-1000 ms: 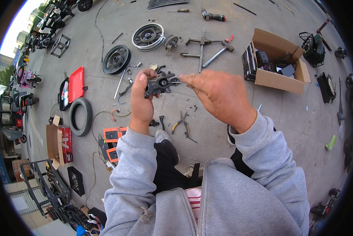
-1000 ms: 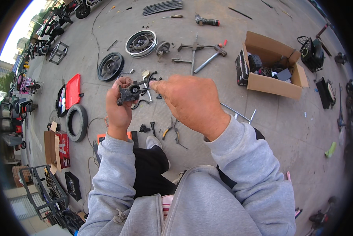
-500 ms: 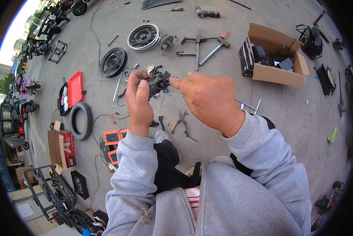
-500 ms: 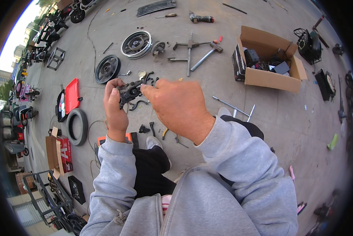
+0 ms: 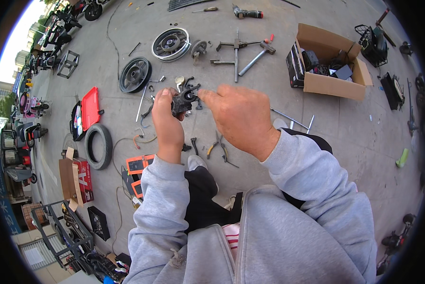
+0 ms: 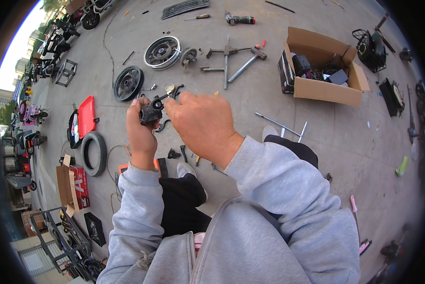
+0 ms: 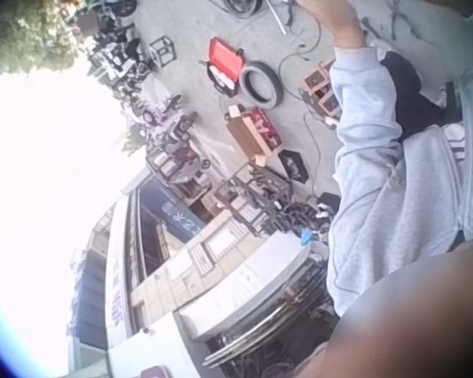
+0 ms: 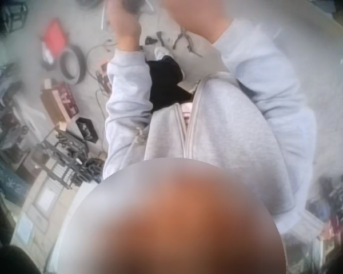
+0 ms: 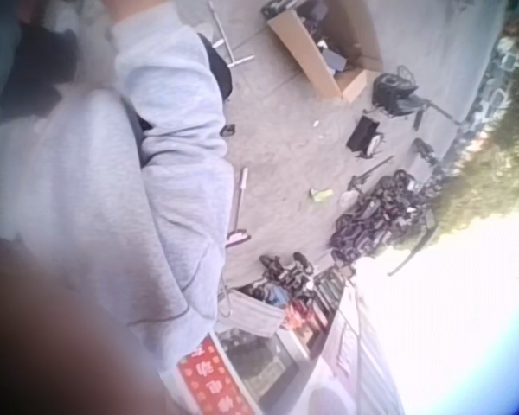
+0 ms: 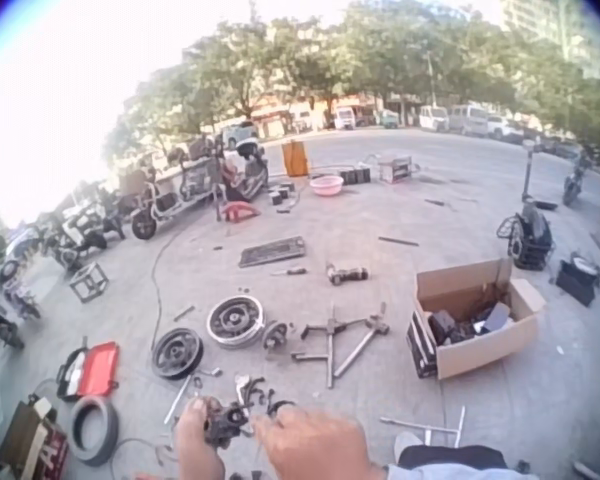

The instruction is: The person disassembles a small mechanical component using pliers and a screwdriver, removes a pin, and applies lubricant to the part. They then handle a cylindrical filter-like object and place it aside.

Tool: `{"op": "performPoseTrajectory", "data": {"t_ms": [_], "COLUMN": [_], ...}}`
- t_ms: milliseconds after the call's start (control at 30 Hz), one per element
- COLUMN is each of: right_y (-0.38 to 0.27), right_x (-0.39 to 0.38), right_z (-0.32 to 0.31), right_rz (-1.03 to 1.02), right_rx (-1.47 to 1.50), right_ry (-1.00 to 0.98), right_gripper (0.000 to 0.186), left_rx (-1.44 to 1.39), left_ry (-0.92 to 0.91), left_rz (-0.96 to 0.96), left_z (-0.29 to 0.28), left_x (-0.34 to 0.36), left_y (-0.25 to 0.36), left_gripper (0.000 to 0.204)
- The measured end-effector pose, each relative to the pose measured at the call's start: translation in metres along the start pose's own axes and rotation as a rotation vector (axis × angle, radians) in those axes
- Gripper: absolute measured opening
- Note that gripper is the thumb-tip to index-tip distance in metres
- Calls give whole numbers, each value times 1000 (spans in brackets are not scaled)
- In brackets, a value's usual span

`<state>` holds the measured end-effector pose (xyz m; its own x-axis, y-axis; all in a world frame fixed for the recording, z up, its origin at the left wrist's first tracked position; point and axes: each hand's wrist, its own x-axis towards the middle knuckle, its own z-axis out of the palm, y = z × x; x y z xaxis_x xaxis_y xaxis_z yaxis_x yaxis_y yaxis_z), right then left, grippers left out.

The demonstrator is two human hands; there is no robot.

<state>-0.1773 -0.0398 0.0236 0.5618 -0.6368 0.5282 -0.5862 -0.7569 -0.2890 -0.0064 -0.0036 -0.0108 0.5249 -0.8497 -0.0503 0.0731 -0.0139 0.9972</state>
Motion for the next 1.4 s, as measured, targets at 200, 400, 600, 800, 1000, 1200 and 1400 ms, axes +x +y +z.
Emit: {"op": "performPoseTrajectory", "data": {"t_ms": [200,400,600,800,1000,1200,1400], "right_y": [-6,-3,-2,1,7,6,-2], "right_x": [0,1,3,9,9,9,6], "right_z": [3,8,22,15,-5,-15,-17], "right_rz": [70,132,167,137,94,-16,-3], "right_rx": [-19,101,284,335,230,96,8], "right_ry": [-39,-29,105,110,47,38,42], "right_gripper": [28,28,26,25,27,27,28], "left_rx": [203,77,-248,-437,-390,-242,-230], "left_ry": [122,132,103,5,-89,-149,-154], "left_rz": [124,149,8,-28,84,205,225], "left_z": [8,9,9,1,-12,-10,-9], "left_x": [-1,-1,-1,2,12,11,12], "left_y": [-1,-5,-10,-12,-8,-5,-9], "left_gripper": [32,29,36,39,46,48,50]}}
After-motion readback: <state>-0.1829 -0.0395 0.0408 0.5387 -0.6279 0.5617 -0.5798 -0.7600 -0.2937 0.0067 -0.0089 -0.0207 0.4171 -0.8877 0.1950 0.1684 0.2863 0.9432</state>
